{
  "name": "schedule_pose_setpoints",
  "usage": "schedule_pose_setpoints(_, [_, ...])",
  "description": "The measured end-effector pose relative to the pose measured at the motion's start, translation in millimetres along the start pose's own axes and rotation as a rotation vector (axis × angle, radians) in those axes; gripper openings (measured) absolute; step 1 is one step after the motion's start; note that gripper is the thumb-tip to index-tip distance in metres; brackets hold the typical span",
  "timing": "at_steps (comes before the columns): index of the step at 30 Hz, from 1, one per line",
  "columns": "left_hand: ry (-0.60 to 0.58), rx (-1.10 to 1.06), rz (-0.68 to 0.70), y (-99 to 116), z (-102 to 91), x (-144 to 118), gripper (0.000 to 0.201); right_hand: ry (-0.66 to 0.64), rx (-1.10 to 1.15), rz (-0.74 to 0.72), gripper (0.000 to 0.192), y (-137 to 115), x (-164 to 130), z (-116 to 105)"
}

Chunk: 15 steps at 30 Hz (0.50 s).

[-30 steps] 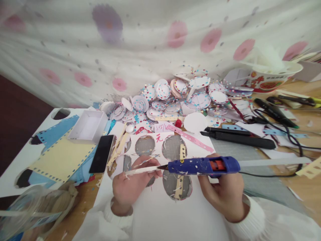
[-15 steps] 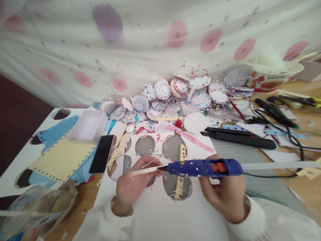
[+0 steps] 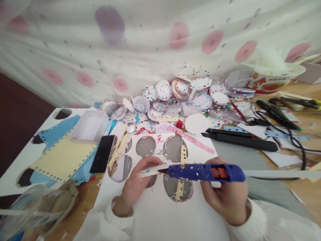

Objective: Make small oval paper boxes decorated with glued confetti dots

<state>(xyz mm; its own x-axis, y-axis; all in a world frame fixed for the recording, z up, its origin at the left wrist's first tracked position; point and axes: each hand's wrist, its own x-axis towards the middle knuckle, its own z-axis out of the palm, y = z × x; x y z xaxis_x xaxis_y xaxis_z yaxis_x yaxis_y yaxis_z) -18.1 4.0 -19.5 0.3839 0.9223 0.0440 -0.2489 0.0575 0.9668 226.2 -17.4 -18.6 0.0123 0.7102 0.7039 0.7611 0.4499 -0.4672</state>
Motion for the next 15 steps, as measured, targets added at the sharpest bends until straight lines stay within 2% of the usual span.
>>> schedule_pose_setpoints(4, [0.017,0.012,-0.016,-3,-3.8,-1,0.054,0.041,0.113,-0.026,0.011,3,0,0])
schedule_pose_setpoints(6, [0.031,0.027,-0.002,-4,-4.6,-1,0.05,0.05,0.105,0.012,0.014,5,-6,3])
schedule_pose_setpoints(11, [0.07,-0.01,0.013,-7,-4.4,0,0.042,0.006,-0.168,0.325,0.025,-4,-16,12])
schedule_pose_setpoints(15, [0.111,-0.155,0.018,-10,-2.8,5,0.039,0.012,-0.153,0.448,0.035,-8,-3,-1])
